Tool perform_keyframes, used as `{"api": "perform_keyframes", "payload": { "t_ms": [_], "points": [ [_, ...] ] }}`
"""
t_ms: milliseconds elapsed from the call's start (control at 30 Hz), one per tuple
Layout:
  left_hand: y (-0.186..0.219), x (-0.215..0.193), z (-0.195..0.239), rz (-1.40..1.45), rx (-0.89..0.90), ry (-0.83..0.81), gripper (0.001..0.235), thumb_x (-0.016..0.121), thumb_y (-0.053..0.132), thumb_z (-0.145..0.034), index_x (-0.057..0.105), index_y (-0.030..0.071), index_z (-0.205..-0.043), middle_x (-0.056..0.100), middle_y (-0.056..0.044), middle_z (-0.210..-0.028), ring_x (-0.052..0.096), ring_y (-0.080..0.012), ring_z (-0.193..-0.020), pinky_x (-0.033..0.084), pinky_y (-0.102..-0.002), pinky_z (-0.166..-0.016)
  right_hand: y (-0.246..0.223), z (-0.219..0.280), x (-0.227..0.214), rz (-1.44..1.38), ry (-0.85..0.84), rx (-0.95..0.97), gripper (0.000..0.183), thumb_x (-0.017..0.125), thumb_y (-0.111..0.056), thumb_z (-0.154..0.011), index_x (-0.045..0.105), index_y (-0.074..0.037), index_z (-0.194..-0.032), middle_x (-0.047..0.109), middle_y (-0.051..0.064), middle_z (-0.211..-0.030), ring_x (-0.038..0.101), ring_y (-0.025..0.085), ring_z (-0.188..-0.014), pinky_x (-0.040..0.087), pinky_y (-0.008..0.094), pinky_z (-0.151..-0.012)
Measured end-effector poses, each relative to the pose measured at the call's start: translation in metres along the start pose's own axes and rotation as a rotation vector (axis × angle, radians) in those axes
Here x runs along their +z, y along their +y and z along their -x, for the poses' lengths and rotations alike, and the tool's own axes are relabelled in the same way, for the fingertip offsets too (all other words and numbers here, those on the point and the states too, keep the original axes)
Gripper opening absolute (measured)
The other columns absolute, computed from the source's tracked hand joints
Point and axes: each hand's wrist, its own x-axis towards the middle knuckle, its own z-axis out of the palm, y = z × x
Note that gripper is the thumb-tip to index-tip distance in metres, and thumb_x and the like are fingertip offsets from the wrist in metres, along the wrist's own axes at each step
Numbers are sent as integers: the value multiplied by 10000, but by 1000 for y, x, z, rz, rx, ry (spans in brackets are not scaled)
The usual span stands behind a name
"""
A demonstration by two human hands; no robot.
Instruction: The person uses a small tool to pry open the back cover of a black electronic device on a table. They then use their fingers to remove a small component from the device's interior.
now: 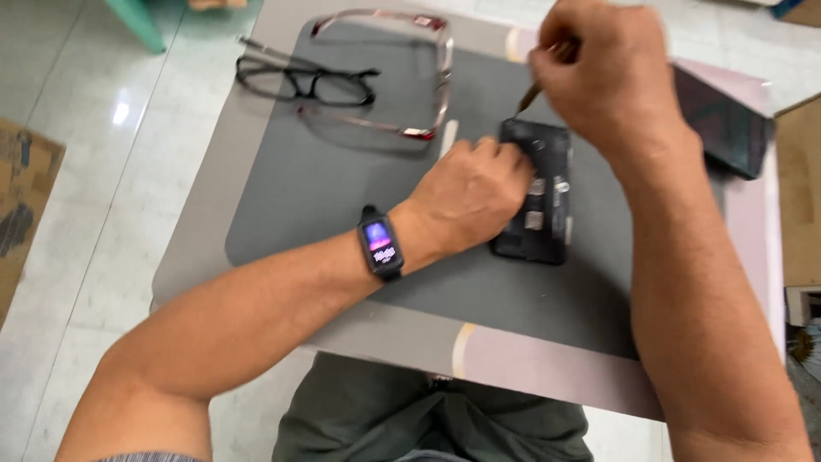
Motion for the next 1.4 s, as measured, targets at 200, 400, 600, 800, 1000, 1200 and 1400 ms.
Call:
{"api": "perform_keyframes", "payload": {
  "t_ms": [200, 400, 600, 800, 1000, 1200, 1400],
  "points": [
    [2, 7, 0, -35, -14, 27, 173, 602, 21, -719, 578, 192, -721, 543, -10, -679, 483, -185, -595, 351, -326, -483, -7, 1, -4, 35, -17, 69, 233, 933, -164, -1062, 746, -53, -1145, 628, 41, -777, 620, 225, -700, 446, 422, -662],
    [-5, 4, -2, 123, -54, -66, 105, 628, 61, -748, 631, 166, -757, 630, -61, -772, 595, -280, -664, 484, -416, -510, -14, 2, -16, -71, -53, -31, 264, 684, 81, -935, 740, -11, -1175, 607, 49, -788, 544, 224, -674, 402, 406, -654],
    [-26, -12, -1, 301, -157, -169, 217, 711, 281, -906, 675, 99, -795, 629, -84, -832, 607, -346, -806, 526, -509, -662, -10, 2, 0, -5, 94, -14, 153, 869, -126, -974, 780, -102, -1097, 714, 30, -812, 691, 198, -743, 478, 411, -703],
    [-25, -16, 1, 335, -148, -175, 136, 679, 214, -905, 682, 81, -879, 666, -86, -918, 610, -350, -810, 488, -497, -688, -22, -2, -12, -127, 15, -28, 430, 633, 60, -818, 750, -76, -1208, 675, 32, -763, 583, 243, -626, 432, 432, -613],
    [-23, -22, 0, 292, -117, -194, 119, 661, 167, -915, 691, 57, -952, 685, -79, -961, 616, -322, -834, 454, -458, -645, -35, -8, -20, -86, 2, -36, 496, 567, 27, -765, 738, -66, -1221, 746, 89, -1005, 656, 351, -851, 456, 476, -590],
    [-17, -30, -1, 274, -94, -183, 189, 632, 141, -952, 709, 29, -1083, 690, -107, -1100, 626, -297, -952, 443, -426, -716, -22, -6, -1, -68, 68, -5, 332, 678, -56, -833, 765, -91, -1151, 761, 70, -936, 681, 321, -835, 477, 485, -635],
    [-16, -30, 2, 274, -93, -239, 256, 634, 141, -947, 688, 27, -1170, 672, -121, -1168, 618, -312, -1054, 471, -431, -813, -32, -9, -12, -113, 7, 65, 369, 749, -137, -878, 693, -84, -1239, 741, 13, -810, 669, 291, -835, 467, 490, -572]
  ]
}}
